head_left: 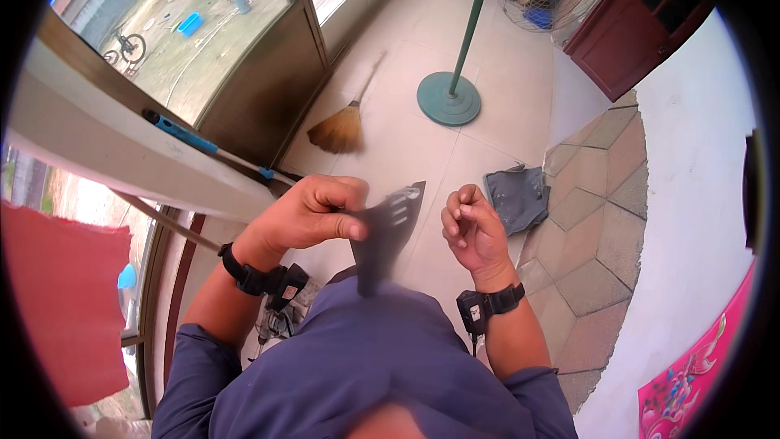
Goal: The person prepares a bicycle fender by inserting a small metal piece and then attaches it to the front fork of a bicycle by hand.
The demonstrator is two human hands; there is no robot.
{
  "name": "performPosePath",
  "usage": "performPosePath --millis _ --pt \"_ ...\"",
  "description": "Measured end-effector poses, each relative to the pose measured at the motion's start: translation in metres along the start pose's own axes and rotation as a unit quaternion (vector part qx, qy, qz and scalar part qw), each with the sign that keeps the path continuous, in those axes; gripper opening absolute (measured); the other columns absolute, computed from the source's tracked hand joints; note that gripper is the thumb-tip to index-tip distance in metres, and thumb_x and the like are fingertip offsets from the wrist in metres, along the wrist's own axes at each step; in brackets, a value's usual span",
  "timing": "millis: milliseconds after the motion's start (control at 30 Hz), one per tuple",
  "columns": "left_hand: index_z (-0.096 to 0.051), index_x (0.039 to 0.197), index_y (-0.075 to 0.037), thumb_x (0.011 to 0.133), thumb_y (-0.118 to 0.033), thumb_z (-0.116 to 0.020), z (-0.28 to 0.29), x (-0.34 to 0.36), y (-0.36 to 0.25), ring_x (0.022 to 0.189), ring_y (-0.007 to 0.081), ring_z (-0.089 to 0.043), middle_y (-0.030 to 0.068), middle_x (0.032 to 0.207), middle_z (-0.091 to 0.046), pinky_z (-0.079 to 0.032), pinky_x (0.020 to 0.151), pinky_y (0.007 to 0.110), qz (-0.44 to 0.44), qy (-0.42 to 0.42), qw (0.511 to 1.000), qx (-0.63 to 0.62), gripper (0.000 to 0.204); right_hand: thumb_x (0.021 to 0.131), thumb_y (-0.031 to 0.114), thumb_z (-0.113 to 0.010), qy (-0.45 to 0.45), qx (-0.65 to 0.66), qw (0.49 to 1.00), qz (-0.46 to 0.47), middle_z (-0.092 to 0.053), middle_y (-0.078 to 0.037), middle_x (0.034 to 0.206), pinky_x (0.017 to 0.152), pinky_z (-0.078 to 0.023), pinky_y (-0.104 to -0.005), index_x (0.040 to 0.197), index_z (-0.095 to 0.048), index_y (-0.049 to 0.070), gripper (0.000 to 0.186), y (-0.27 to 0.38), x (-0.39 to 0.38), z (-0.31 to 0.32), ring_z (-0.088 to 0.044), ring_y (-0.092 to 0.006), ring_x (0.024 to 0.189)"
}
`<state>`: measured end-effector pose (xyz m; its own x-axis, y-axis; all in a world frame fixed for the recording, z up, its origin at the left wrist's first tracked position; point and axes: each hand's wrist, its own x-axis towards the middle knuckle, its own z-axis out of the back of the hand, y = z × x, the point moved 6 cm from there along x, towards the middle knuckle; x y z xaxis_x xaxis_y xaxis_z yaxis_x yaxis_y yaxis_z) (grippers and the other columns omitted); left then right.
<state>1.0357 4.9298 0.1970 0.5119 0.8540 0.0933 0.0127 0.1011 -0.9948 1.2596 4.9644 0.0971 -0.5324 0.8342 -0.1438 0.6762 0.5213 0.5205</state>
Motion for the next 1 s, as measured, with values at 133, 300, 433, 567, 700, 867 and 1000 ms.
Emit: performPosePath --millis 133,300,433,567,700,867,1000 --pt "-0.056 0.074 -0.001 0.083 -0.025 -0.08 0.036 0.04 -0.003 0.068 0.0129 -0.041 -0.0003 0.072 -0.043 -0.033 0.06 0.029 -0.004 0.064 0.996 -0.058 0.035 0.09 0.013 -0.059 0.035 -0.106 0.994 0.012 -0.058 -0.003 0.088 0.051 -0.036 -0.0201 0.116 -0.06 0.003 0.028 0.035 0.046 -0.019 -0.052 -0.0137 0.066" --pt "-0.06 0.075 0.0 0.081 -0.028 -0.081 0.067 0.072 -0.004 0.068 0.0121 -0.042 -0.0005 0.071 -0.045 -0.034 0.06 0.029 -0.005 0.103 0.992 -0.075 0.035 0.076 0.029 -0.083 0.159 -0.444 0.872 0.136 -0.044 0.003 0.08 0.056 -0.028 -0.0232 0.11 -0.071 0.002 0.045 0.068 0.09 -0.093 -0.041 -0.0078 0.066" --pt "-0.064 0.077 0.0 0.081 -0.029 -0.082 0.082 0.088 -0.01 0.068 0.0119 -0.044 -0.0001 0.071 -0.047 -0.034 0.06 0.029 -0.003 0.13 0.987 -0.093 0.034 0.069 0.018 -0.087 0.193 -0.544 0.802 0.153 -0.044 0.003 0.073 0.056 -0.028 -0.0259 0.091 -0.075 0.004 0.029 0.08 0.114 -0.122 -0.041 -0.008 0.064" --pt "-0.066 0.082 0.0 0.081 -0.025 -0.082 0.102 0.096 -0.011 0.068 0.0098 -0.044 -0.0022 0.071 -0.048 -0.034 0.06 0.028 -0.001 0.044 0.998 -0.049 0.03 0.069 0.009 -0.082 0.21 -0.609 0.744 0.175 -0.047 -0.003 0.066 0.055 -0.032 -0.0297 0.085 -0.073 0.005 0.019 0.102 0.12 -0.141 -0.046 -0.015 0.062" --pt "-0.068 0.095 -0.002 0.08 -0.018 -0.083 0.111 0.094 0.0 0.069 0.0048 -0.046 -0.0066 0.073 -0.053 -0.037 0.06 0.025 0.08 -0.095 0.99 0.066 0.027 0.07 0.01 -0.078 0.23 -0.691 0.664 0.171 -0.049 -0.007 0.064 0.051 -0.035 -0.0346 0.079 -0.071 0.007 0.012 0.109 0.128 -0.152 -0.049 -0.023 0.056" --pt "-0.069 0.094 -0.002 0.075 -0.021 -0.087 0.103 0.105 -0.003 0.066 0.006 -0.045 -0.0027 0.077 -0.053 -0.034 0.057 0.024 0.056 -0.171 0.978 0.107 0.032 0.07 0.013 -0.077 0.249 -0.724 0.613 0.194 -0.052 -0.006 0.066 0.051 -0.039 -0.0376 0.071 -0.066 0.008 0.012 0.106 0.135 -0.138 -0.052 -0.0276 0.057" --pt "-0.067 0.088 -0.002 0.079 -0.018 -0.084 0.099 0.104 -0.009 0.062 0.0052 -0.044 -0.0043 0.069 -0.052 -0.035 0.054 0.024 0.075 -0.31 0.921 0.222 0.025 0.068 0.014 -0.075 0.178 -0.759 0.563 0.275 -0.052 -0.006 0.066 0.051 -0.041 -0.0389 0.068 -0.063 0.011 0.013 0.117 0.133 -0.131 -0.055 -0.0276 0.058"
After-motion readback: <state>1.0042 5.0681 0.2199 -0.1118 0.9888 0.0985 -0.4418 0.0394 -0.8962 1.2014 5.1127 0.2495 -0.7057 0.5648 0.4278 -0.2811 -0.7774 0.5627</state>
